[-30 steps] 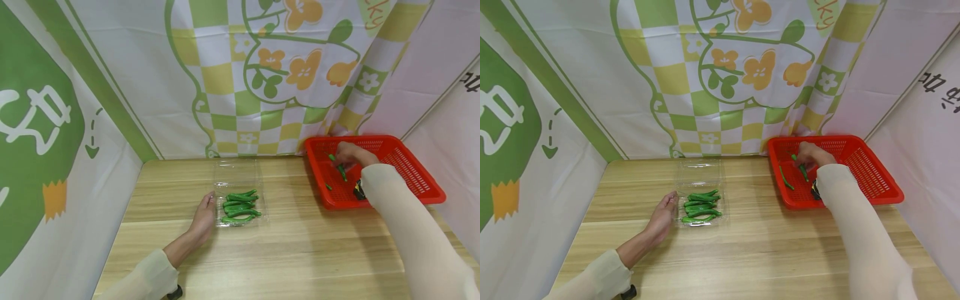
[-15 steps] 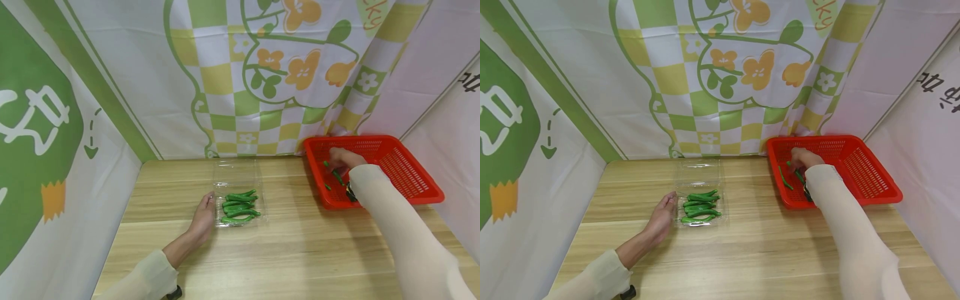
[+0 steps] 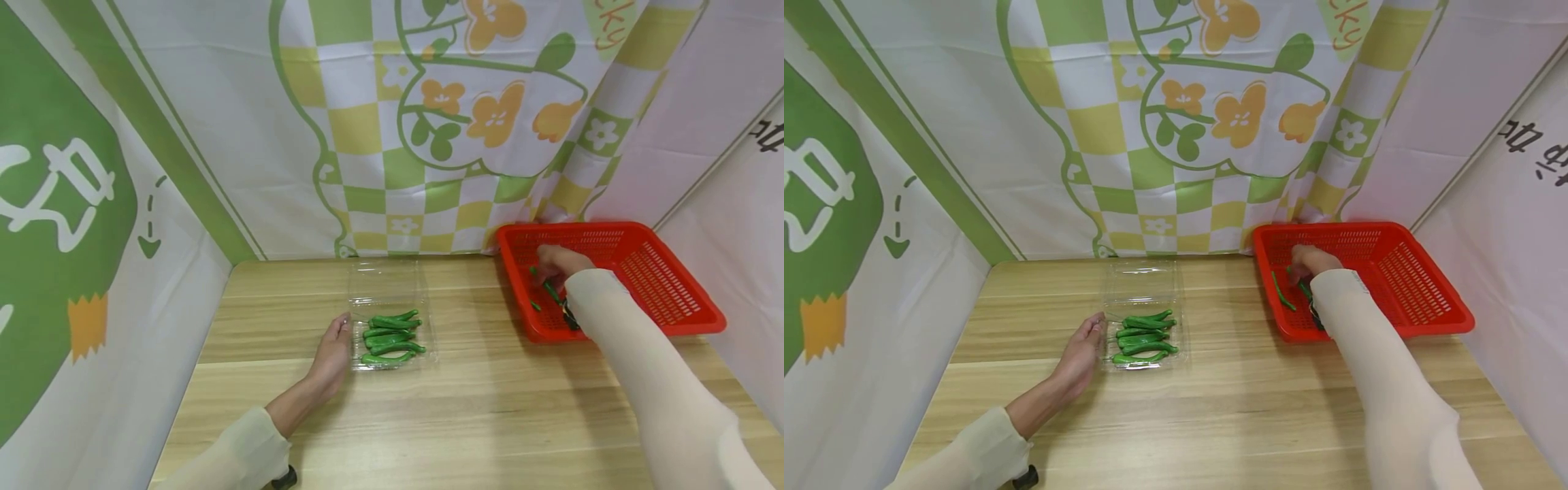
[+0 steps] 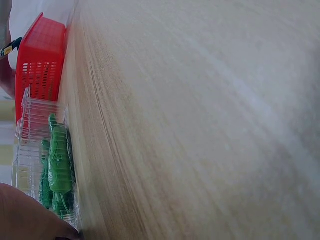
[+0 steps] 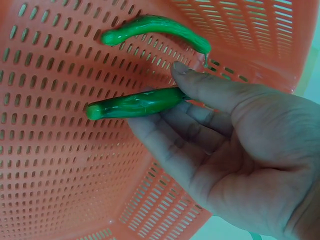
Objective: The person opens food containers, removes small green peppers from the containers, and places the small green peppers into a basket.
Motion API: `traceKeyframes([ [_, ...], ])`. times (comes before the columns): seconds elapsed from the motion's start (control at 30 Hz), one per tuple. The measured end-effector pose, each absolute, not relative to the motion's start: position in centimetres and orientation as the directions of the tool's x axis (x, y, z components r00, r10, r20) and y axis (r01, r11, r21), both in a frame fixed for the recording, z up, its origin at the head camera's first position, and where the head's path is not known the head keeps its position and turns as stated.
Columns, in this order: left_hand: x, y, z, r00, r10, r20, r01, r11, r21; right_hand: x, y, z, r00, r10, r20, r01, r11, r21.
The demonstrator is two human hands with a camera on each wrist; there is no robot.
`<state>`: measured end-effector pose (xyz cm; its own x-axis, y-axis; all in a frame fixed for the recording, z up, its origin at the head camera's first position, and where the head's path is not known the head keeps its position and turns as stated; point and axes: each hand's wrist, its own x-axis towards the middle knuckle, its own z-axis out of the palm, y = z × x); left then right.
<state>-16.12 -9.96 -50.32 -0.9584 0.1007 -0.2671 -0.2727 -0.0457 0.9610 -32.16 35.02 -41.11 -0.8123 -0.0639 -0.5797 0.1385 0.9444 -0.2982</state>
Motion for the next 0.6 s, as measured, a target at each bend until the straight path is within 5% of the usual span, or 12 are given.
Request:
traceKeyframes([
  [0.6,-16.08,-10.07,-50.38,-0.96,0.115,-0.255,-0.263,-0.058,0.963,-32.73,34.59,-40.67,-0.803,-0.045,-0.594,0.158,0.945,-0.285],
])
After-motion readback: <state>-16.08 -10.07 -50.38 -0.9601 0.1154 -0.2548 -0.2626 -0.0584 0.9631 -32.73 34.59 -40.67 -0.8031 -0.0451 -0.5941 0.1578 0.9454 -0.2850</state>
